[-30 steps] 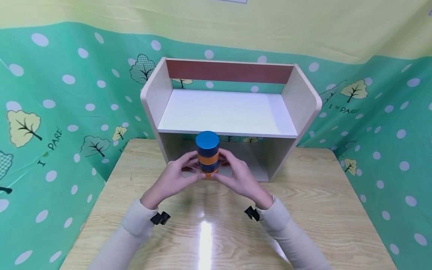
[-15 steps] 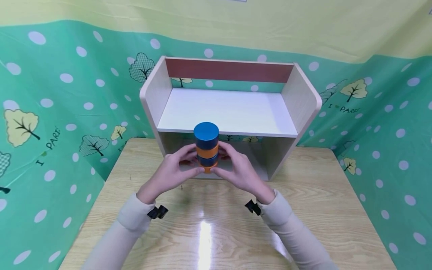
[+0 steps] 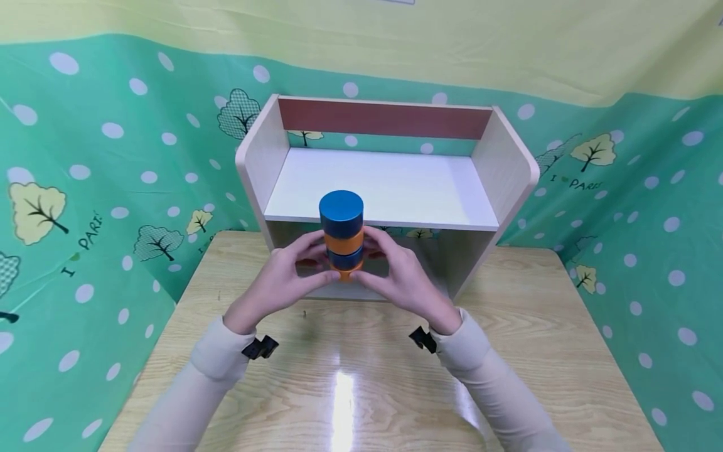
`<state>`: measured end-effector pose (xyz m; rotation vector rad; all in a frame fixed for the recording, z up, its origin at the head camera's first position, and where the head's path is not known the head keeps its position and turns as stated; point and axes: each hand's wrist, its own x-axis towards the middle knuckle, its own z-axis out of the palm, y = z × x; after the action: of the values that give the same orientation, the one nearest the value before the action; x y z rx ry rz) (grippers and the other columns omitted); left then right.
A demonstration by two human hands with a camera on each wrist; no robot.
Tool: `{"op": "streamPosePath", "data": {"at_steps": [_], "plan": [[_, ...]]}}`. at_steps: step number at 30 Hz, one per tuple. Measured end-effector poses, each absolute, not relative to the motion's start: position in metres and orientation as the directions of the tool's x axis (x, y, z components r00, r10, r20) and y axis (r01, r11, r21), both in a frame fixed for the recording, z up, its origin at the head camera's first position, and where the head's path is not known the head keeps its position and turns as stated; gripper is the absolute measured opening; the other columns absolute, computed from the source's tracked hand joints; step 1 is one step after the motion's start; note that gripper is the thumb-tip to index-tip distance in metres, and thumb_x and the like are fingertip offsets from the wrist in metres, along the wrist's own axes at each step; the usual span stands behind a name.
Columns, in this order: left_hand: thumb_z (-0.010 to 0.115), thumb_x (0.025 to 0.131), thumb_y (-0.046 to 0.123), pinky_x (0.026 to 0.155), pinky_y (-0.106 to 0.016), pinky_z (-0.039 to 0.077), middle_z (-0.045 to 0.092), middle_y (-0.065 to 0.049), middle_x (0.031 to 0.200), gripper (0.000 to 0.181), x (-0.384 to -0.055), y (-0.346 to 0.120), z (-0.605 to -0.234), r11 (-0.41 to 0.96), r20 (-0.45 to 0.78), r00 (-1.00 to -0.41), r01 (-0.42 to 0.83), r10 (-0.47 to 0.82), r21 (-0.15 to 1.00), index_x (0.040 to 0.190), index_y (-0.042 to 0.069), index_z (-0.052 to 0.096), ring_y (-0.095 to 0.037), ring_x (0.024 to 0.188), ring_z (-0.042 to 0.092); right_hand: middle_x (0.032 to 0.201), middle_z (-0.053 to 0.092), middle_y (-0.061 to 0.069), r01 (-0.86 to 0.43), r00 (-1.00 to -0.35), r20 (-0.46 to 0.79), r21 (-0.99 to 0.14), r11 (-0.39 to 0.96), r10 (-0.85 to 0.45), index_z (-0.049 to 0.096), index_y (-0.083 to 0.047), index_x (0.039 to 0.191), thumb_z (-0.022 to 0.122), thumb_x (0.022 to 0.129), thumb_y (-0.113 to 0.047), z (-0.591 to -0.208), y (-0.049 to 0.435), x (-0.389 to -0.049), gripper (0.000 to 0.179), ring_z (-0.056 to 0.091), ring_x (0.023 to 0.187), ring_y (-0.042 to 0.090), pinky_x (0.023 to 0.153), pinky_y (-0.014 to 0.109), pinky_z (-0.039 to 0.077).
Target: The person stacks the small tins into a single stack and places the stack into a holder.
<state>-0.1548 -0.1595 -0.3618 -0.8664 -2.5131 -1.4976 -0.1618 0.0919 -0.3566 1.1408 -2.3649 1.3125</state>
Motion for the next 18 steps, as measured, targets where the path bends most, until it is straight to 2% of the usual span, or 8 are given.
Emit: {"op": "streamPosePath", "data": {"at_steps": [5, 11, 18], "plan": [[0.079, 0.089, 0.023, 0.088, -0.051, 0.059, 0.065, -0.007, 0.13, 0.068, -0.158, -0.16, -0.355, 0.347, 0.37, -0.823, 0.53, 0.431, 0.774, 0.149, 0.018, 0.047, -0.02, 0.105, 0.068, 0.132, 0.061, 0.007, -0.718, -0.675, 0.519, -0.625, 0.306, -0.524, 0.038, -0.01, 0.15, 0.081, 0.086, -0.012, -0.348, 0.091, -0.164, 0.077, 0.061, 0.113, 0.014, 0.093, 0.037, 0.056], [0.08, 0.088, 0.024, 0.095, -0.049, 0.056, 0.065, -0.005, 0.131, 0.068, -0.16, -0.161, -0.344, 0.368, 0.396, -0.812, 0.557, 0.429, 0.744, 0.148, 0.021, 0.049, -0.02, 0.112, 0.066, 0.131, 0.063, 0.008, -0.72, -0.674, 0.517, -0.62, 0.311, -0.528, 0.038, -0.008, 0.15, 0.081, 0.087, -0.013, -0.339, 0.091, -0.168, 0.077, 0.062, 0.113, 0.015, 0.094, 0.035, 0.056], [0.081, 0.087, 0.024, 0.096, -0.049, 0.055, 0.065, -0.004, 0.13, 0.07, -0.163, -0.162, -0.331, 0.371, 0.417, -0.803, 0.576, 0.426, 0.729, 0.149, 0.019, 0.048, -0.02, 0.111, 0.066, 0.131, 0.064, 0.007, -0.729, -0.663, 0.53, -0.618, 0.295, -0.528, 0.038, -0.008, 0.15, 0.081, 0.086, -0.013, -0.328, 0.09, -0.173, 0.077, 0.063, 0.111, 0.016, 0.093, 0.037, 0.056]]}}
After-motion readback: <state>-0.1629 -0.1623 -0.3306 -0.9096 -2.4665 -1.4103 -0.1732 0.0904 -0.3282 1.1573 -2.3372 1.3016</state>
